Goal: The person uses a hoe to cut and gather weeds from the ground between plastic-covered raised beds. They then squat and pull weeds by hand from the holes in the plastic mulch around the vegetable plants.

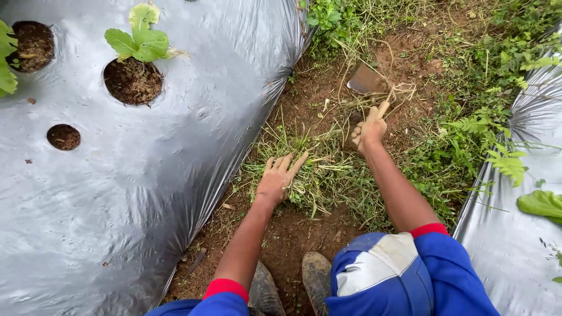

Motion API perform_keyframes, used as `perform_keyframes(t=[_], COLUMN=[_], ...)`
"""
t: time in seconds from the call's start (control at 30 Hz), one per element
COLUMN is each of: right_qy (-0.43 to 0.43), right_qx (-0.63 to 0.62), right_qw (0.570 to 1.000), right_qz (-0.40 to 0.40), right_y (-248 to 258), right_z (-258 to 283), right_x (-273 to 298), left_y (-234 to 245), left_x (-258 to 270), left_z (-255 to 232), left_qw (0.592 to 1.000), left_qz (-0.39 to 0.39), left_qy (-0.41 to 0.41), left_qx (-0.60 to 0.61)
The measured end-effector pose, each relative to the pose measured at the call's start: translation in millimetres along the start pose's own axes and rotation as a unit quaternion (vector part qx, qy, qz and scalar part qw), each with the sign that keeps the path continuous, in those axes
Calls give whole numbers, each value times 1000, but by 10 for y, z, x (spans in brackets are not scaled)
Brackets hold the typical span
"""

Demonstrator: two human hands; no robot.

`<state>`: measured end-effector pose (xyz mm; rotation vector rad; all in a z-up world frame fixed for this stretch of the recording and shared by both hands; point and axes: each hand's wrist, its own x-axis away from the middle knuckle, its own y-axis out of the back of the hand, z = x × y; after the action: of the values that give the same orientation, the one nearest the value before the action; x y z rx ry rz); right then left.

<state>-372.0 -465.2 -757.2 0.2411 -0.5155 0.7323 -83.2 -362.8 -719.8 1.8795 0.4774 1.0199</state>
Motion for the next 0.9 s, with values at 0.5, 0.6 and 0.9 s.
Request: perform_keyframes(t=[0.5, 0.6, 0.9], right_qy=[166, 90, 27], right_qx=[267, 130, 37], right_qw=[920, 965, 996], right_qz=[234, 211, 79], right_y=[538, 391, -76], right_z=[-1028, -80, 1020], right_x=[1288, 1401, -158], left_y=[102, 112, 203], left_x=[62, 42, -95], left_z=[-14, -21, -49], left_qw=[999, 999, 998], left_qz=[-2, -12, 41], left_qy=[-16, -9, 28], left_qx=[-34, -43, -25])
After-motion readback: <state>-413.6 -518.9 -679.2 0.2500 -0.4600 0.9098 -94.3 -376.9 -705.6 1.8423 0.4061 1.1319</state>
